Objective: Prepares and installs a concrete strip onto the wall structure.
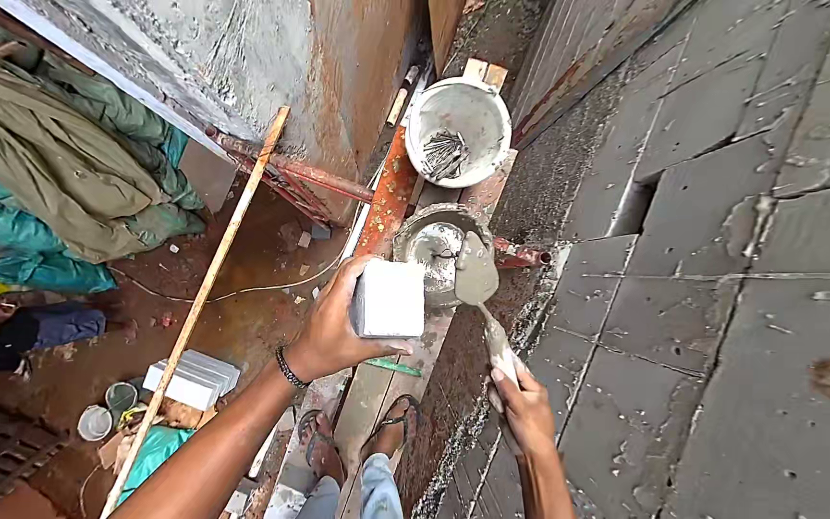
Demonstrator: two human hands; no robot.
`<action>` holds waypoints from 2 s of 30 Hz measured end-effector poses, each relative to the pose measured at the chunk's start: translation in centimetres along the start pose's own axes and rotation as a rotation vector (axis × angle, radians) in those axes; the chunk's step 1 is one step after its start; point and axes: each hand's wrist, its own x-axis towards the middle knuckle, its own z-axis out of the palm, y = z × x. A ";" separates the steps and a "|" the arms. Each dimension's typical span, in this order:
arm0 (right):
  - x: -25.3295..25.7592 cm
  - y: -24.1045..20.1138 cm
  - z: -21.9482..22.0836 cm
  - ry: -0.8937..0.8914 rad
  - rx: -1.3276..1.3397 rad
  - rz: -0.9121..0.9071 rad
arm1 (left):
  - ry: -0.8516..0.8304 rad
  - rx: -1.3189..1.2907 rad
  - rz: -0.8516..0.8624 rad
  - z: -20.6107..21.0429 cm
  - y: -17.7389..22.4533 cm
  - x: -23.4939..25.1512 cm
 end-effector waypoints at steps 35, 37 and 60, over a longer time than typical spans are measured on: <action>-1.0 3.5 -1.3 0.526 -1.056 -0.826 | 0.117 -0.044 -0.088 -3.7 0.6 0.4; 1.7 4.7 -0.7 0.464 -1.033 -0.690 | 0.087 -0.031 -0.006 -4.9 0.4 -0.5; 18.2 7.2 8.0 0.066 -0.880 0.234 | 0.014 -0.116 -0.155 -8.3 0.3 -5.9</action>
